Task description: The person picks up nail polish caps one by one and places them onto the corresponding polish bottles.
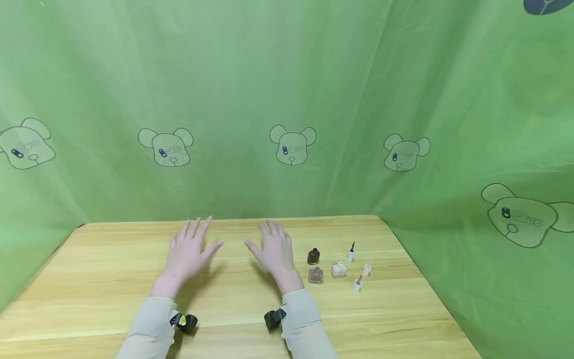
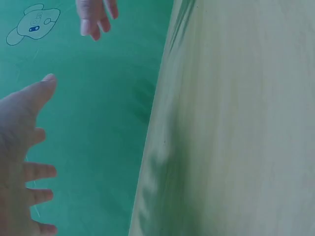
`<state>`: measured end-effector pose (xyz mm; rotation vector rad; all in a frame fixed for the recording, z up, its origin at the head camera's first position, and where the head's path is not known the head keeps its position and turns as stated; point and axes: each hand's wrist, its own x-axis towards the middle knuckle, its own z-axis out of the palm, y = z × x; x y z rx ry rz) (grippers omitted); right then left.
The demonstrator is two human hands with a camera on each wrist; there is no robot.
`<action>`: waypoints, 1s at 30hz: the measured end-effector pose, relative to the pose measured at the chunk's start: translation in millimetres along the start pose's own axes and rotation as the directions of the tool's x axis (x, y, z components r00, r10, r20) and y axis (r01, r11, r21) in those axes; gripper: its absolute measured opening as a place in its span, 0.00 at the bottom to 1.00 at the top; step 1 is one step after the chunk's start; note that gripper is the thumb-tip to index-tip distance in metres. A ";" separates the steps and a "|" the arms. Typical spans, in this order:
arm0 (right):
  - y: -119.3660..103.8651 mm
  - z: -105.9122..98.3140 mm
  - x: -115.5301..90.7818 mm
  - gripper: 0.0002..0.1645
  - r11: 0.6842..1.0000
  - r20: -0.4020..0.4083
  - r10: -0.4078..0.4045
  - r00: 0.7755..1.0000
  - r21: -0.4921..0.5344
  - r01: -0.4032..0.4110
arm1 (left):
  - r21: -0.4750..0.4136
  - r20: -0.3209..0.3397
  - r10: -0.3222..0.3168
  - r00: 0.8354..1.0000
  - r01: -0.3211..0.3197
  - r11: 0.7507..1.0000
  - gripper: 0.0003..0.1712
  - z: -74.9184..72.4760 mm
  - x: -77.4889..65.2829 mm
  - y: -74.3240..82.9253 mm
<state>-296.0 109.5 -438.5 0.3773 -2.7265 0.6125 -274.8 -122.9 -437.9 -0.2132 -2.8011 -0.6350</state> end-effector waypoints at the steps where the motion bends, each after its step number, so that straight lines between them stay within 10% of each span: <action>1: -0.1 -0.6 0.4 0.40 1.000 -0.034 -0.007 0.999 0.014 0.007 | -0.006 -0.029 0.013 0.999 -0.013 1.000 0.46 -0.9 0.1 0.9; 8: -2.4 -8.1 1.3 0.30 0.997 -0.191 -0.034 0.981 0.058 0.046 | -0.033 -0.258 0.106 0.960 -0.119 0.992 0.36 -8.6 0.2 8.0; 22: -7.3 -37.7 0.0 0.24 0.985 -0.368 -0.122 0.922 0.065 0.157 | -0.020 -0.624 0.312 0.717 -0.413 0.910 0.17 -8.0 2.3 24.0; 30: -6.2 -49.4 -13.3 0.23 0.964 -0.457 -0.232 0.859 0.007 0.265 | 0.009 -0.659 0.359 0.661 -0.470 0.883 0.13 -8.2 0.6 39.4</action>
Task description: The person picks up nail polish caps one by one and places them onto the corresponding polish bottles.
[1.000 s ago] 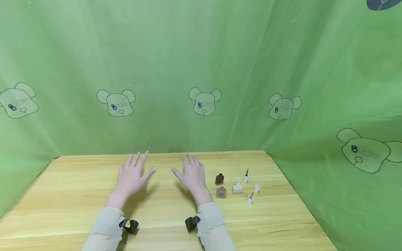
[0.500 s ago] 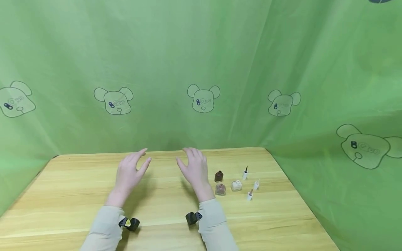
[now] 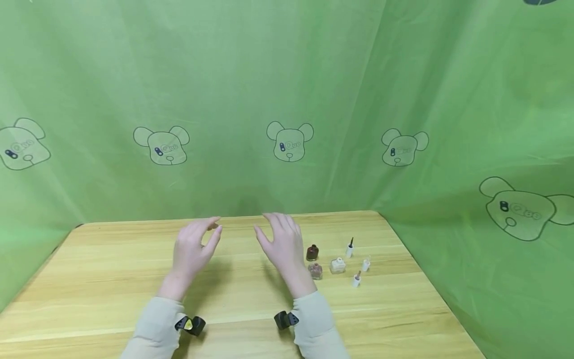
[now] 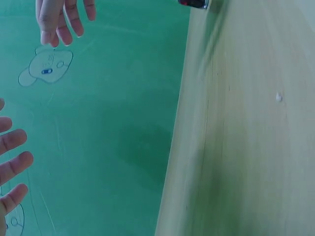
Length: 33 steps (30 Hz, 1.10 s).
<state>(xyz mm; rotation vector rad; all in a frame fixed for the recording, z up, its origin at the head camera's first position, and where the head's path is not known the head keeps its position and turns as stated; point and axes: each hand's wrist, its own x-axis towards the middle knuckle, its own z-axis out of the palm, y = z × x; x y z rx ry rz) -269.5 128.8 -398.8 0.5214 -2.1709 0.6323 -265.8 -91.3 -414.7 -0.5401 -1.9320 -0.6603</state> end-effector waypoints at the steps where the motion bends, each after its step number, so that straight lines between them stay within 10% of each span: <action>1: 0.2 -2.3 -1.5 0.23 1.000 -0.015 -0.016 1.000 0.000 0.016 | -0.004 -0.004 0.008 1.000 -0.008 1.000 0.13 0.3 0.8 2.4; 25: 30.1 -70.0 -47.5 0.25 0.996 -0.019 -0.004 1.000 0.091 0.005 | -0.088 0.103 0.169 0.980 -0.160 0.983 0.13 24.8 -7.6 62.5; 33: 48.0 -95.3 -60.7 0.26 0.989 0.020 0.066 0.998 0.133 -0.068 | -0.131 0.200 0.125 0.972 -0.100 0.986 0.14 29.7 -14.7 77.6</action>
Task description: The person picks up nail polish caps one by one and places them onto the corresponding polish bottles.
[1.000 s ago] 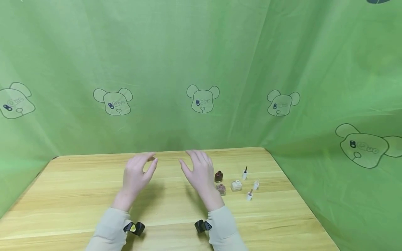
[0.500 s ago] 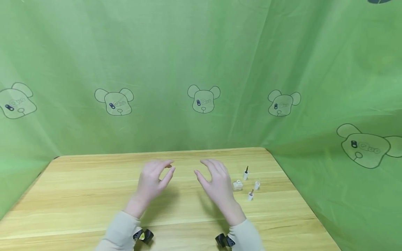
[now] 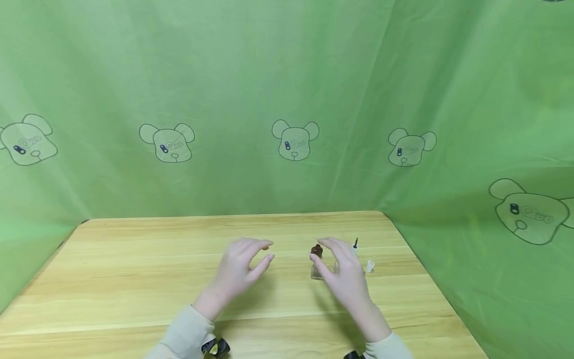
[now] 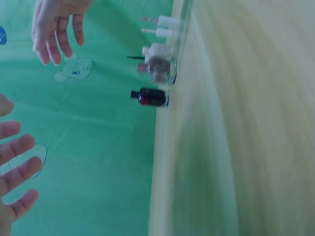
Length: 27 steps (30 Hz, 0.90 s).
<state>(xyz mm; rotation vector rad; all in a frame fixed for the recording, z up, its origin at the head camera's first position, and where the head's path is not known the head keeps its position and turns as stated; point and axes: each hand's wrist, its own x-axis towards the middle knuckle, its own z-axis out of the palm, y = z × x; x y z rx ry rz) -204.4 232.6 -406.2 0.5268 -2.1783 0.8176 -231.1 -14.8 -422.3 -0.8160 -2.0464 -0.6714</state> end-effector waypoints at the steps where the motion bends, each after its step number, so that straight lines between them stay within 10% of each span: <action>1: 2.4 -3.7 -1.0 0.26 1.000 -0.002 0.008 1.000 -0.005 -0.008 | -0.014 0.014 -0.011 1.000 0.011 1.000 0.15 0.9 -0.1 2.0; 18: 34.6 -41.1 -13.2 0.24 0.998 -0.103 0.054 0.993 -0.022 -0.056 | -0.240 0.219 -0.230 0.948 0.281 0.929 0.20 8.5 5.1 19.2; 27: 53.3 -50.3 -25.4 0.19 0.971 -0.088 0.240 0.967 0.030 -0.239 | -0.378 0.369 -0.423 0.828 0.550 0.745 0.23 22.3 11.1 19.6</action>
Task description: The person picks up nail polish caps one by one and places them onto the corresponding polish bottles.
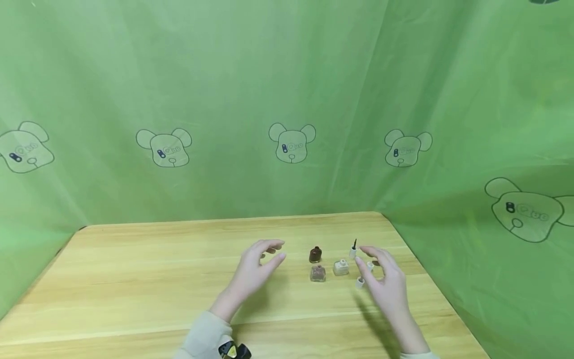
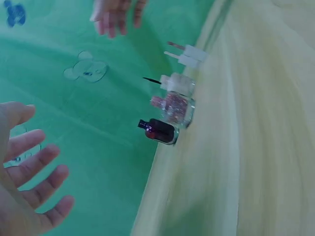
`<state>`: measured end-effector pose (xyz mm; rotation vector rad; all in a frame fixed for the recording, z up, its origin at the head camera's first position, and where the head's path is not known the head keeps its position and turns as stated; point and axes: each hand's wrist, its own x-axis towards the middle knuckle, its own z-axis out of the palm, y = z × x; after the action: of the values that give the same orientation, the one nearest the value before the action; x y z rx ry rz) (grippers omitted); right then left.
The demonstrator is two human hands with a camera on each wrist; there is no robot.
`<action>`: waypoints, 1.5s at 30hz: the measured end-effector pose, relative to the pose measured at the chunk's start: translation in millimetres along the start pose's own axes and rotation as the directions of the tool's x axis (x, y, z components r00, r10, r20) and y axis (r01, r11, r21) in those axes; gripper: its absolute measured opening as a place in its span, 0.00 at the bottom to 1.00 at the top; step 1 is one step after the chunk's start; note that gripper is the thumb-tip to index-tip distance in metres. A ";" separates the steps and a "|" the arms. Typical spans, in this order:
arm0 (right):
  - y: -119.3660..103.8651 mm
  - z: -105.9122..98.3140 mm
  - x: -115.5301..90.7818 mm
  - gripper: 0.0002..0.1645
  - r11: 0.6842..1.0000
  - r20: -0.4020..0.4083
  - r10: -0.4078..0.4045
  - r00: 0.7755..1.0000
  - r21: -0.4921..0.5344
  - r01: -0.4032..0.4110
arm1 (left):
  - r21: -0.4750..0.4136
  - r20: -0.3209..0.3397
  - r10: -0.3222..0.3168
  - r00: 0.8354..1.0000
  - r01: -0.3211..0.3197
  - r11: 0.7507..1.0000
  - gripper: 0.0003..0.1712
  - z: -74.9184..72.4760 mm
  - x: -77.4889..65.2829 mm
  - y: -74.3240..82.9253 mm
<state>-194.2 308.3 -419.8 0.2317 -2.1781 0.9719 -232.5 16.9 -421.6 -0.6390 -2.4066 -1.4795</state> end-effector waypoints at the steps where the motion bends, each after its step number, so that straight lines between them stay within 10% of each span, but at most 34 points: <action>1: 1.9 -1.3 -1.4 0.19 0.999 0.013 0.045 0.999 0.005 -0.045 | -0.030 0.005 -0.025 1.000 0.025 0.999 0.23 1.5 0.8 -0.6; 9: 19.6 -9.0 -11.3 0.22 0.923 0.136 0.322 0.937 0.174 -0.343 | -0.217 0.068 -0.173 0.983 0.184 0.959 0.25 16.3 7.8 -6.2; 17: 39.5 -7.8 -21.3 0.32 0.776 0.295 0.406 0.865 0.389 -0.497 | -0.319 0.130 -0.220 0.967 0.251 0.914 0.30 35.9 11.7 -14.7; 23: 52.9 -5.1 -26.4 0.35 0.806 0.393 0.344 0.853 0.342 -0.483 | -0.414 0.145 -0.239 0.960 0.278 0.867 0.33 50.4 12.4 -22.2; 30: 58.5 -5.7 -26.5 0.40 0.787 0.502 0.423 0.755 0.209 -0.580 | -0.477 0.153 -0.265 0.952 0.306 0.824 0.31 70.2 12.5 -25.1; 36: 59.3 -4.1 -27.5 0.42 0.754 0.523 0.489 0.699 0.151 -0.640 | -0.476 0.121 -0.296 0.948 0.317 0.821 0.29 84.7 14.3 -24.7; 45: 63.2 -2.5 -30.7 0.42 0.754 0.502 0.544 0.673 0.061 -0.655 | -0.392 0.138 -0.307 0.942 0.337 0.856 0.30 103.1 10.1 -31.2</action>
<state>-197.7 350.4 -476.0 -0.2096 -2.6368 1.7067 -254.3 98.9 -488.7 -0.3762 -2.3515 -2.1758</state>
